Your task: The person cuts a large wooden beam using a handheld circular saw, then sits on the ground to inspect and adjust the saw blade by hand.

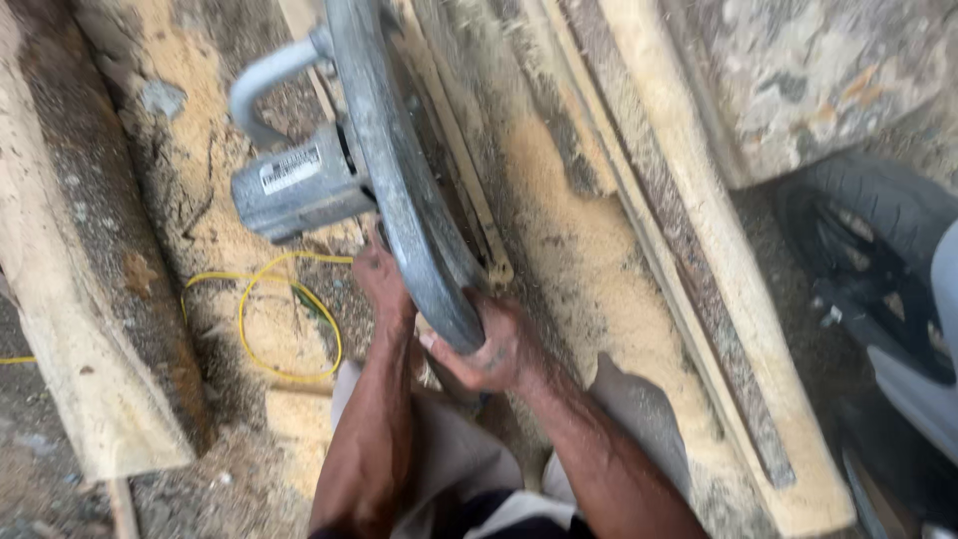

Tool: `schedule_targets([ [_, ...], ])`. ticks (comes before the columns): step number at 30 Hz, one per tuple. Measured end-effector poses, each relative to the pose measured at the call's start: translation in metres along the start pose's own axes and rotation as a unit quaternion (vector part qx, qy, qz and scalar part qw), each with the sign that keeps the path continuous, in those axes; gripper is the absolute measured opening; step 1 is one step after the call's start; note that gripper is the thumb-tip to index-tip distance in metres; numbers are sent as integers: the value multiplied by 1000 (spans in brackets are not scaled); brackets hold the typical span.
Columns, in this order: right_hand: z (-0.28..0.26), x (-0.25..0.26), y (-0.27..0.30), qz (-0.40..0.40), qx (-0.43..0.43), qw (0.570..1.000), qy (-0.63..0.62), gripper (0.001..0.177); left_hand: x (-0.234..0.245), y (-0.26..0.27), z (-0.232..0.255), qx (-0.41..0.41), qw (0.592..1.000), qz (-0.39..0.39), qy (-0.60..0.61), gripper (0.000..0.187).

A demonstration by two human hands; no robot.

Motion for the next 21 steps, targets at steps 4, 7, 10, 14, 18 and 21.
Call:
schedule_targets([
  [4,2,2,-2,10,-53,996,-65,29,-5,-7,-1,-25,997,8,78,62],
  [7,-8,1,-7,18,-54,995,-78,32,3,-5,17,13,999,-26,37,66],
  [10,-6,3,-11,0,-85,993,-79,33,-1,-6,25,31,998,-18,59,65],
  [14,-7,1,-15,23,-76,994,-69,36,-2,-14,23,18,998,-6,52,66],
  [18,-8,-1,-17,25,-116,992,-38,35,0,-21,9,22,998,-5,56,67],
  [21,-21,-12,-13,102,-174,979,27,36,0,-25,-4,27,992,-26,118,61],
])
Point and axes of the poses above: each hand's wrist, its own y-axis away from the middle knuckle, its own x-axis out of the back of the hand, z = x × y, the point moved 1 cm from there along -y, towards the middle knuckle, and after that the axes turned 2 degrees about x, right-handed, at the moved point
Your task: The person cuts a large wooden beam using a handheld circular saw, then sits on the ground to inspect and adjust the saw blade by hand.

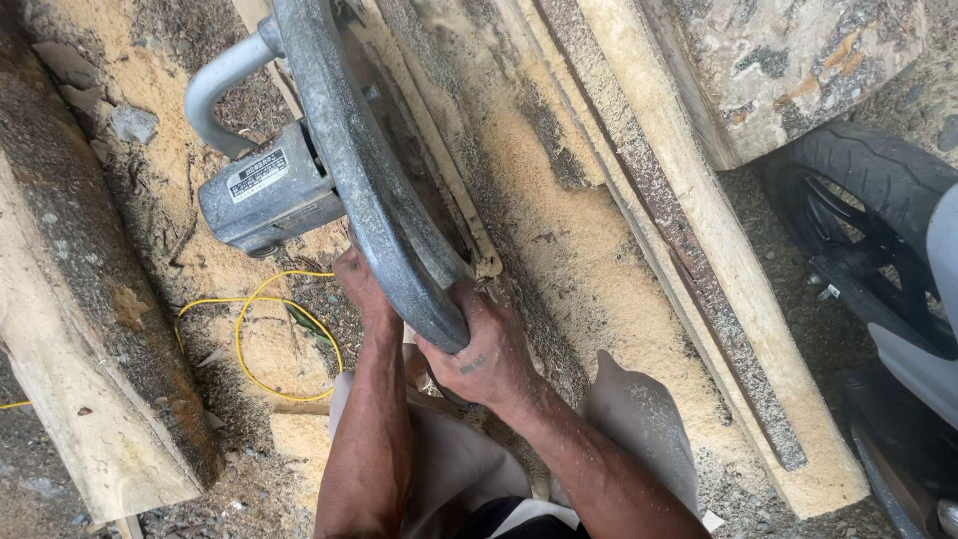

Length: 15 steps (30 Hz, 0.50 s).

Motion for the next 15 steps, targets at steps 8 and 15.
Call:
schedule_targets([
  [8,-9,-7,13,69,7,998,3,41,-17,27,50,-47,995,11,83,50],
  [15,1,-9,10,73,42,996,-1,36,-24,31,66,-62,994,14,85,12],
])
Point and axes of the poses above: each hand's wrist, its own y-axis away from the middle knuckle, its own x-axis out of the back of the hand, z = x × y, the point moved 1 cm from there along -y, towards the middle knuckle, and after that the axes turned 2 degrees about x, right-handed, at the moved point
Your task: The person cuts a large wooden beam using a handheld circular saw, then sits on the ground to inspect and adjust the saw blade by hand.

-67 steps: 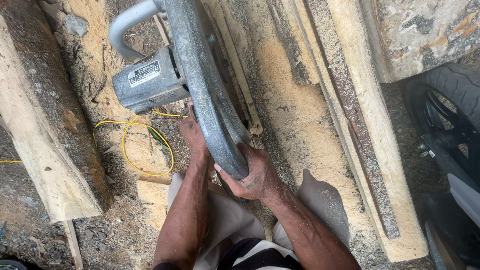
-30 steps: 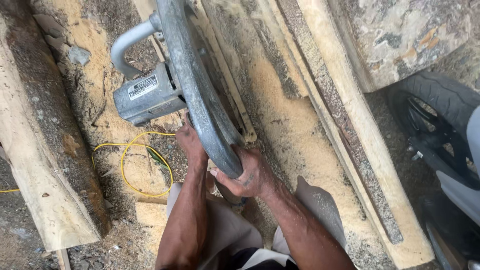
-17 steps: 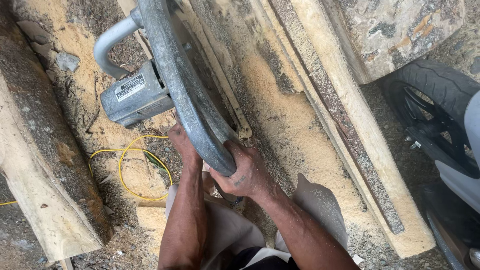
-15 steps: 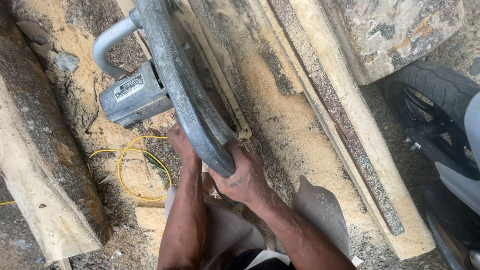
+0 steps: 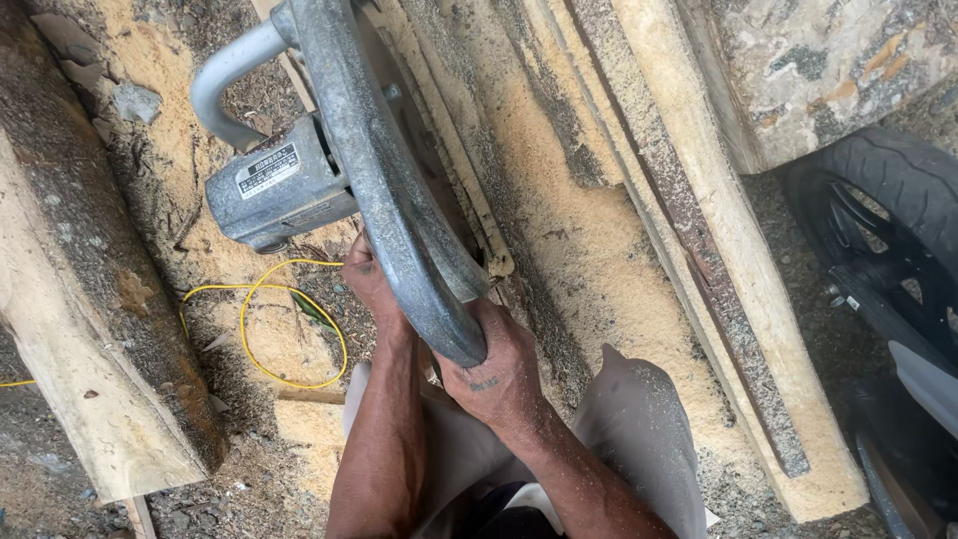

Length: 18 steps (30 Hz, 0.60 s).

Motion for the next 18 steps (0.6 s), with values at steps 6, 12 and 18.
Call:
schedule_targets([
  [6,6,-2,-1,-30,-1,999,-34,26,5,-1,-6,4,1000,-11,9,10],
  [12,8,-4,-6,-31,-1,999,-40,25,7,-6,-8,-1,1000,-3,-10,16],
  [18,9,-4,-9,-35,11,999,-14,29,2,-7,3,-2,1000,-21,11,11],
])
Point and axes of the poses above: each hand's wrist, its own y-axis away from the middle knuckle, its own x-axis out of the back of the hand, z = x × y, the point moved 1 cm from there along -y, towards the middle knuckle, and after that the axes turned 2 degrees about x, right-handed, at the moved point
